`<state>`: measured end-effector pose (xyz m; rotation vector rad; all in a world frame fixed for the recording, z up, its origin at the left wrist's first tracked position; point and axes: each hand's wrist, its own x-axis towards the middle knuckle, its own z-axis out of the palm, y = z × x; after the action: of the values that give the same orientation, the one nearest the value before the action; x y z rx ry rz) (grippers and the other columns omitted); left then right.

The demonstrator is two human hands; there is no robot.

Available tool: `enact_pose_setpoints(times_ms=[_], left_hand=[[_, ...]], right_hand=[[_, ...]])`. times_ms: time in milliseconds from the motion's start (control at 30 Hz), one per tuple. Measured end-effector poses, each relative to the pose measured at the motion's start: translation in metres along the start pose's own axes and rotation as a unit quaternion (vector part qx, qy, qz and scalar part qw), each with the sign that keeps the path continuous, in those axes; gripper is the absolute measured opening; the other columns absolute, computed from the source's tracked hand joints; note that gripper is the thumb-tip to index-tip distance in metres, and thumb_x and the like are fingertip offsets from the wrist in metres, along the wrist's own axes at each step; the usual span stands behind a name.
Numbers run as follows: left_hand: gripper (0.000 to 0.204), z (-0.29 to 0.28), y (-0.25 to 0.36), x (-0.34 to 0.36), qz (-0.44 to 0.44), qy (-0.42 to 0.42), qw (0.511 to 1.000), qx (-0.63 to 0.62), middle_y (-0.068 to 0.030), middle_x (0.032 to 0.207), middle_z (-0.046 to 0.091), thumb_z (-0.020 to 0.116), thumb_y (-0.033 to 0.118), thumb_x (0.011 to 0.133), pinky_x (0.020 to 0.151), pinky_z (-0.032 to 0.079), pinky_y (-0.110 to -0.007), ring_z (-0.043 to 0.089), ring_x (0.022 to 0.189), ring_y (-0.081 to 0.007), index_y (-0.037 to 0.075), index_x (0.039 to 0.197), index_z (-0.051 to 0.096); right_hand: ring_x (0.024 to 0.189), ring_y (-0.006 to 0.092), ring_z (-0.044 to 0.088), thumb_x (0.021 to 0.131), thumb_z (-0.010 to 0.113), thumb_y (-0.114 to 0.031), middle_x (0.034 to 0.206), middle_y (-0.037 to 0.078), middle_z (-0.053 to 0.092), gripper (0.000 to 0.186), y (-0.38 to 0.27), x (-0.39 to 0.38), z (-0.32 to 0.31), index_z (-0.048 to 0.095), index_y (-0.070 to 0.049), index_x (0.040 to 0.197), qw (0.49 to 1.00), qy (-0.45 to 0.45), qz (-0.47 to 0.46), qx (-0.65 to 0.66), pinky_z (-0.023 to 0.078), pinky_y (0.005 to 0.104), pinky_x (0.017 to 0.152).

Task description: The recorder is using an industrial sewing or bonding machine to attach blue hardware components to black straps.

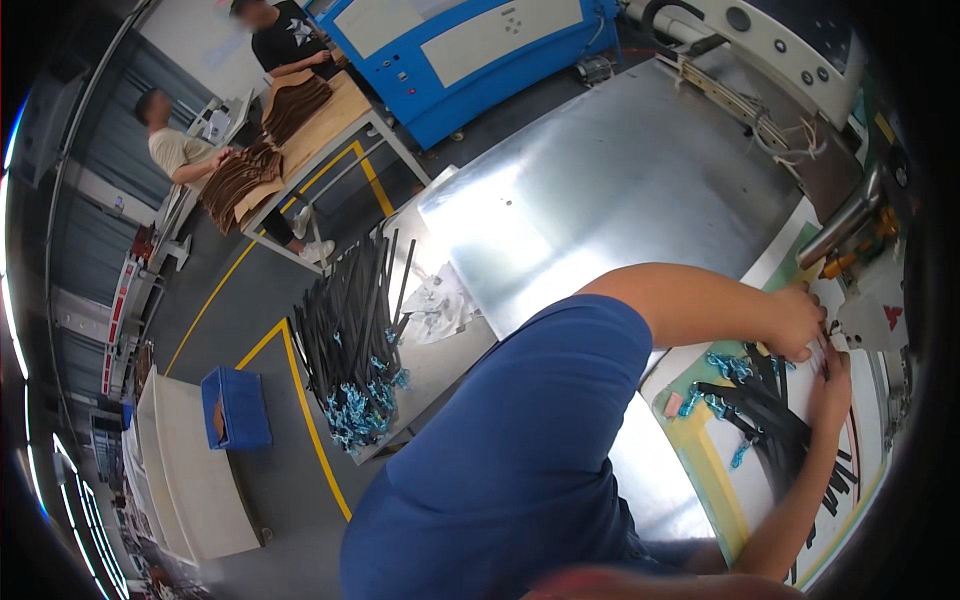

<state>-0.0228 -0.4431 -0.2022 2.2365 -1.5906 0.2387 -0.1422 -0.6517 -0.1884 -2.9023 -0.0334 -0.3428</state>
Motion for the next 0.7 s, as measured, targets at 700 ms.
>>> enact_pose_setpoints(times_ms=[700], left_hand=[[0.049,-0.008,-0.007,0.004,0.024,-0.021,0.998,0.059,-0.012,0.115,0.071,0.062,0.047,0.086,0.098,0.046,-0.048,0.066,0.11,-0.0307,0.006,0.111,0.074]], right_hand=[[0.113,0.0495,0.058,0.087,0.051,0.005,0.122,0.027,0.059,0.05,0.043,-0.015,-0.022,0.059,0.001,0.136,0.999,-0.035,-0.005,0.002,0.048,0.0482,0.099]])
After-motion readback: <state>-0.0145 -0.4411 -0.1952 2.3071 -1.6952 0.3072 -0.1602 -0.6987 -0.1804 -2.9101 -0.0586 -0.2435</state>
